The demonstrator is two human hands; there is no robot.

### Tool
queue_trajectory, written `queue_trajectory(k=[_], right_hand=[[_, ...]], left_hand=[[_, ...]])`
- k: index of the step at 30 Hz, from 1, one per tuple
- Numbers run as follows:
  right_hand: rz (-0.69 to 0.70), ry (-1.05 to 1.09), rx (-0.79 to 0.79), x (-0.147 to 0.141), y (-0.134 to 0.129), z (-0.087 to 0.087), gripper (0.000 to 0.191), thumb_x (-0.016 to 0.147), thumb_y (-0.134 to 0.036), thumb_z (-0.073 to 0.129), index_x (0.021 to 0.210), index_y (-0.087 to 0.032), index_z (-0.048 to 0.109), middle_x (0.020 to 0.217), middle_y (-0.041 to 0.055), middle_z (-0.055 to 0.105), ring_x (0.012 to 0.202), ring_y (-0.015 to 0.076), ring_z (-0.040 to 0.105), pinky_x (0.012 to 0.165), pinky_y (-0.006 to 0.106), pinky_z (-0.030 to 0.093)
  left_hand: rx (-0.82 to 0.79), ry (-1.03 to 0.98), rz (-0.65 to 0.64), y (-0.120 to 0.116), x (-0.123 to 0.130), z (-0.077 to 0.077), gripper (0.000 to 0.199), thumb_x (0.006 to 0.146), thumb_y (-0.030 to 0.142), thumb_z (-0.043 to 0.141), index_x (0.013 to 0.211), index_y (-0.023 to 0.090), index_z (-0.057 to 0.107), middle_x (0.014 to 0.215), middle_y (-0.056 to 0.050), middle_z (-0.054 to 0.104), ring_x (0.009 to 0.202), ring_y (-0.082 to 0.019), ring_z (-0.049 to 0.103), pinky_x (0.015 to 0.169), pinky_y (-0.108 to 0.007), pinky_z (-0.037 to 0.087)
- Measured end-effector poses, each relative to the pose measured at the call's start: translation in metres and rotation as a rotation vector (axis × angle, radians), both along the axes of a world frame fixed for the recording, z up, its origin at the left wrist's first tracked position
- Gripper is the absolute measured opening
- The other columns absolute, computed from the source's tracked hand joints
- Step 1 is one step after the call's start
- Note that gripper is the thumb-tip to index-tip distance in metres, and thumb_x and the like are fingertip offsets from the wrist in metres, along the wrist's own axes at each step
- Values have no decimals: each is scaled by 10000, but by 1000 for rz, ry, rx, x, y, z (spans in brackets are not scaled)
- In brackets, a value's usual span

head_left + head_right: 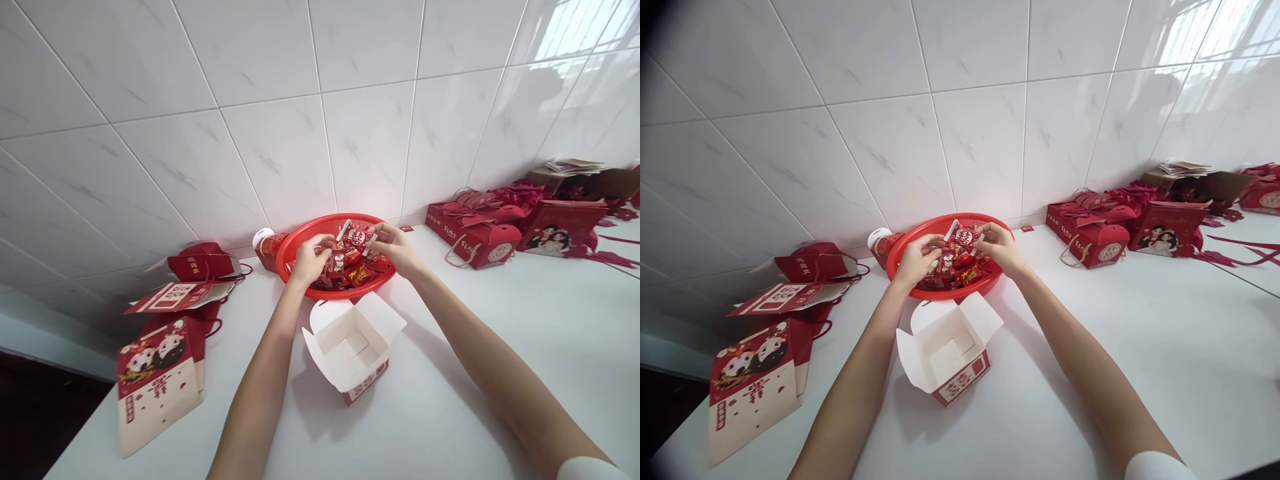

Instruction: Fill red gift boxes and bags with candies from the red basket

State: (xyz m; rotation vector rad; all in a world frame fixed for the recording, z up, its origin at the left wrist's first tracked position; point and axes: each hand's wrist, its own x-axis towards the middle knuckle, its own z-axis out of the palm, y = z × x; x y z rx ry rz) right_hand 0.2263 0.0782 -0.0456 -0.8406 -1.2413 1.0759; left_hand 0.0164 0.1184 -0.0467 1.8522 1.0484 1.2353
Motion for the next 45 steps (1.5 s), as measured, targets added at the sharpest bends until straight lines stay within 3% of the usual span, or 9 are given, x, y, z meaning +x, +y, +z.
queue_trajectory(k=[7, 9, 12, 18, 23, 29, 33, 38, 45], right_hand=[[77, 274, -58, 11, -5, 8, 313, 576, -254, 784, 752, -226, 527, 725, -48, 633, 608, 113, 592, 636, 278, 536], [86, 317, -82, 11, -8, 11, 276, 583, -246, 768, 768, -226, 563, 743, -40, 643, 619, 120, 587, 626, 277, 528], [101, 333, -131, 8, -11, 14, 290, 597, -263, 774, 856, -228, 648, 816, -21, 679, 685, 140, 609, 632, 277, 535], [145, 240, -157, -3, -13, 15, 357, 557, -236, 833, 890, -217, 705, 843, -9, 708, 745, 155, 651, 648, 272, 554], [152, 195, -103, -7, -15, 14, 335, 577, -254, 850, 872, -216, 697, 870, -12, 713, 807, 163, 675, 712, 288, 574], [141, 181, -117, -4, -16, 15, 369, 605, -292, 843, 943, -217, 716, 928, 13, 738, 822, 178, 686, 712, 299, 573], [149, 186, -116, 0, -13, 14, 339, 625, -295, 823, 938, -229, 710, 947, 11, 749, 864, 202, 700, 729, 313, 575], [113, 190, -145, 0, -14, 16, 326, 614, -288, 825, 912, -221, 710, 928, 12, 744, 821, 191, 689, 677, 295, 575], [137, 159, -97, -6, -36, 39, 300, 632, -285, 833, 891, -213, 698, 894, 16, 728, 785, 183, 673, 634, 282, 567]], left_hand=[[-92, 447, -313, -14, 0, 7, 269, 814, 153, 545, 974, 187, 758, 1036, -51, 760, 985, -210, 694, 916, -310, 540], [-115, 589, -377, -18, 1, 9, 261, 839, 276, 612, 1043, 197, 754, 1072, -56, 757, 985, -223, 695, 898, -303, 538], [-115, 682, -406, -23, 3, 11, 459, 790, 343, 700, 1230, 211, 694, 1079, -61, 753, 978, -238, 696, 869, -297, 535], [-87, 696, -518, -27, 9, 13, 401, 761, 199, 645, 1148, 256, 735, 1178, -38, 728, 1018, -235, 679, 859, -270, 509], [-116, 782, -485, -30, 10, 14, 305, 784, 228, 602, 1055, 215, 741, 897, -23, 755, 804, -215, 682, 702, -264, 493], [-120, 425, -358, -28, 8, 18, 295, 827, 363, 596, 1003, 159, 718, 880, -55, 735, 776, -204, 663, 683, -285, 508], [-225, 247, -454, -35, -6, 40, 349, 808, 385, 649, 1056, 154, 731, 784, -40, 709, 680, -169, 628, 603, -263, 492], [-210, 516, -739, -66, -30, 80, 394, 795, 352, 739, 1164, 215, 742, 983, -56, 750, 811, -179, 674, 682, -240, 507], [-156, 600, -739, -100, -21, 96, 341, 903, 300, 605, 1222, 230, 706, 967, -41, 753, 855, -179, 701, 733, -235, 522]])
